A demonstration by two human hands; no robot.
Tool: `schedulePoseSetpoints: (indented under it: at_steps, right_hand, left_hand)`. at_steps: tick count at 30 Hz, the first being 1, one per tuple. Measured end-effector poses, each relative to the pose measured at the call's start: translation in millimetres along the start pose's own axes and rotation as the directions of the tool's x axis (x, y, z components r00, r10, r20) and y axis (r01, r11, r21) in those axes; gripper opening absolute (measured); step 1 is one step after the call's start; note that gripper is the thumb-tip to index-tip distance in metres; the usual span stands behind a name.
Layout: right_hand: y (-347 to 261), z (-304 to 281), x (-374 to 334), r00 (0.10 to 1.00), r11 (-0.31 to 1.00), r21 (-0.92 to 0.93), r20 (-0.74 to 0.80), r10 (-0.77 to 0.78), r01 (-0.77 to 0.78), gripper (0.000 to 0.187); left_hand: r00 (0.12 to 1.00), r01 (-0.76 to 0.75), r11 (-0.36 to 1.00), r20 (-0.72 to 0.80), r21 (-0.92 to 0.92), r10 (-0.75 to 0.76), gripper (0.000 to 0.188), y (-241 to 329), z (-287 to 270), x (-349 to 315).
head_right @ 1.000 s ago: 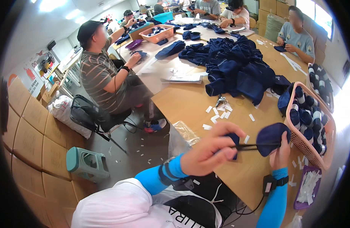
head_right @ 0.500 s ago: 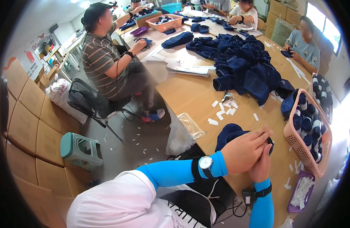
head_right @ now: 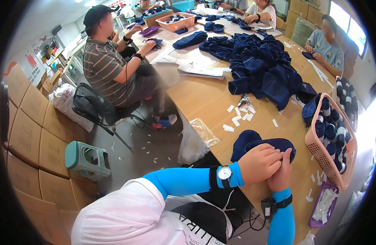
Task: Folding blue fabric pieces and securing them with paper labels.
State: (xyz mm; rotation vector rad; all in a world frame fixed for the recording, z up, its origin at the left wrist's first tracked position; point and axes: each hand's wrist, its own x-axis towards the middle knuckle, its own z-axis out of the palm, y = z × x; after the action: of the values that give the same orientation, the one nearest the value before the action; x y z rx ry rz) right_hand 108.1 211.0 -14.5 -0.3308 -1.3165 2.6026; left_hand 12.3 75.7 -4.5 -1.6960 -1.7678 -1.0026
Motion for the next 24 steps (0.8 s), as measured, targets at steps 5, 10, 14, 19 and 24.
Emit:
schedulePoseSetpoints:
  at_steps: [5, 10, 14, 19, 24]
  right_hand:
    - [-4, 27, -2, 0.991, 1.0, -0.001, -0.132, 0.001, -0.001, 0.058]
    - [0, 1, 1, 0.998, 0.992, 0.123, -0.059, 0.014, -0.007, 0.057]
    - [-2, 9, 0, 1.0, 0.989, 0.149, -0.006, 0.003, -0.002, 0.054]
    - [-8, -3, 0, 0.995, 0.982, 0.175, -0.055, 0.08, -0.069, 0.055]
    - [-8, 11, -4, 0.985, 0.979, 0.183, -0.13, 0.112, -0.087, 0.055]
  left_hand:
    - [0.992, 0.013, 1.0, -0.129, 0.028, -0.009, 0.026, 1, -8, 0]
    - [0.991, 0.076, 0.997, -0.109, 0.021, -0.073, 0.027, 12, -8, 9]
    - [0.985, 0.171, 0.985, -0.007, 0.016, -0.17, 0.032, 10, -3, 9]
    - [0.998, 0.01, 0.996, -0.059, 0.088, -0.005, 0.034, 10, -1, 12]
    - [0.992, 0.111, 0.994, -0.061, 0.027, -0.109, 0.033, 6, 2, 9]
